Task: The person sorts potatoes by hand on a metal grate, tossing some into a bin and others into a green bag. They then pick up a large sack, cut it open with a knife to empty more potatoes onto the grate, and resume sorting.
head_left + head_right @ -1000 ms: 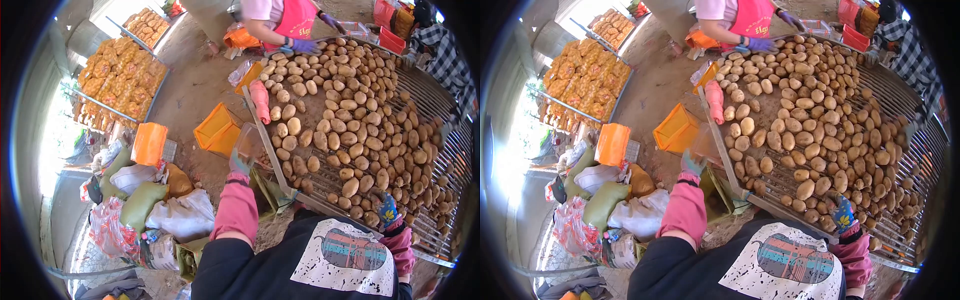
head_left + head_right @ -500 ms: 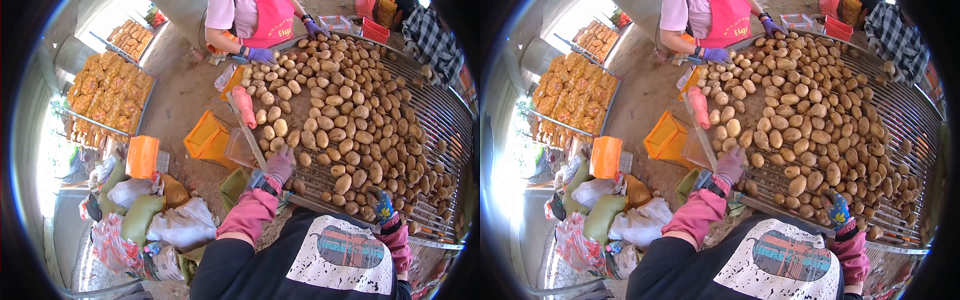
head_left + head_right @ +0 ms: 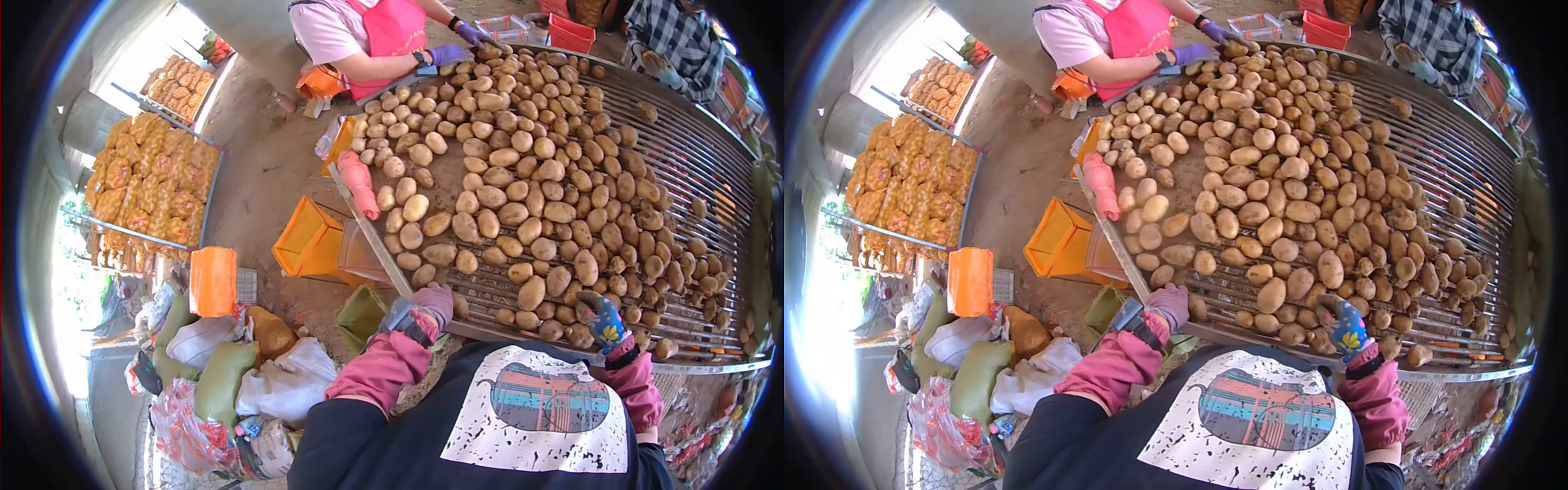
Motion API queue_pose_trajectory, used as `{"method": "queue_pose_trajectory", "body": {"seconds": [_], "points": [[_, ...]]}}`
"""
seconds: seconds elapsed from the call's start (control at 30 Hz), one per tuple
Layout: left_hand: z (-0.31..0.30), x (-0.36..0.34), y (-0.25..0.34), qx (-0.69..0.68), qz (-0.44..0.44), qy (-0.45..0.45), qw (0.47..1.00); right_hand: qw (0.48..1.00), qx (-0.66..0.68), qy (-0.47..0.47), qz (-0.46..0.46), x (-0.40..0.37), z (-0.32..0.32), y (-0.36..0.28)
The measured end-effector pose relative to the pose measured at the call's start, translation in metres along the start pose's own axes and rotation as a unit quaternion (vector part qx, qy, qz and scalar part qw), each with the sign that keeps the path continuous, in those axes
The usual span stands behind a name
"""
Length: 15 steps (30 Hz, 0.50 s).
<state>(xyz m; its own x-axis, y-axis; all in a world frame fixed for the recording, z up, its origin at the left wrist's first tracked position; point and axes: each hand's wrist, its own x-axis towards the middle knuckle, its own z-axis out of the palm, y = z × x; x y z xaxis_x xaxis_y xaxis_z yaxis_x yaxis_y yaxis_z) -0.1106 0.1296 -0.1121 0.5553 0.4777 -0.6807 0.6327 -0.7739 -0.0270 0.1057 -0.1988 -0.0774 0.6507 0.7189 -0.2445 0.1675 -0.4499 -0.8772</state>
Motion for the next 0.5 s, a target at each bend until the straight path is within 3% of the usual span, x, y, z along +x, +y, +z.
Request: {"method": "queue_pose_trajectory", "body": {"seconds": [0.07,0.17,0.23,0.33,0.37,0.4,0.43,0.5], "points": [[0.021,0.018,0.000,-0.042,-0.026,0.032,0.998,1.000,-0.013,-0.011,-0.005,0.005,0.002,-0.010],[-0.002,-0.006,-0.005,-0.071,0.008,0.054,0.996,0.992,-0.096,-0.071,-0.042,0.018,0.013,-0.044],[-0.005,-0.008,-0.010,-0.107,0.015,0.076,0.991,0.976,-0.179,-0.105,-0.059,0.028,0.025,-0.029],[-0.002,-0.018,-0.013,-0.235,0.042,0.266,0.934,0.935,-0.299,-0.185,-0.053,0.050,0.046,-0.024],[-0.005,-0.022,-0.010,-0.431,0.065,0.179,0.882,0.919,-0.340,-0.201,0.009,0.058,0.055,-0.035],[-0.013,-0.032,-0.005,-0.606,0.084,0.083,0.787,0.942,-0.266,-0.203,-0.014,0.064,0.063,-0.030],[-0.016,-0.038,-0.002,-0.751,0.099,-0.017,0.652,0.960,-0.189,-0.205,-0.036,0.072,0.075,-0.021],[-0.005,-0.040,0.005,-0.803,0.163,-0.108,0.563,0.971,-0.089,-0.190,-0.118,0.077,0.087,-0.026]]}}
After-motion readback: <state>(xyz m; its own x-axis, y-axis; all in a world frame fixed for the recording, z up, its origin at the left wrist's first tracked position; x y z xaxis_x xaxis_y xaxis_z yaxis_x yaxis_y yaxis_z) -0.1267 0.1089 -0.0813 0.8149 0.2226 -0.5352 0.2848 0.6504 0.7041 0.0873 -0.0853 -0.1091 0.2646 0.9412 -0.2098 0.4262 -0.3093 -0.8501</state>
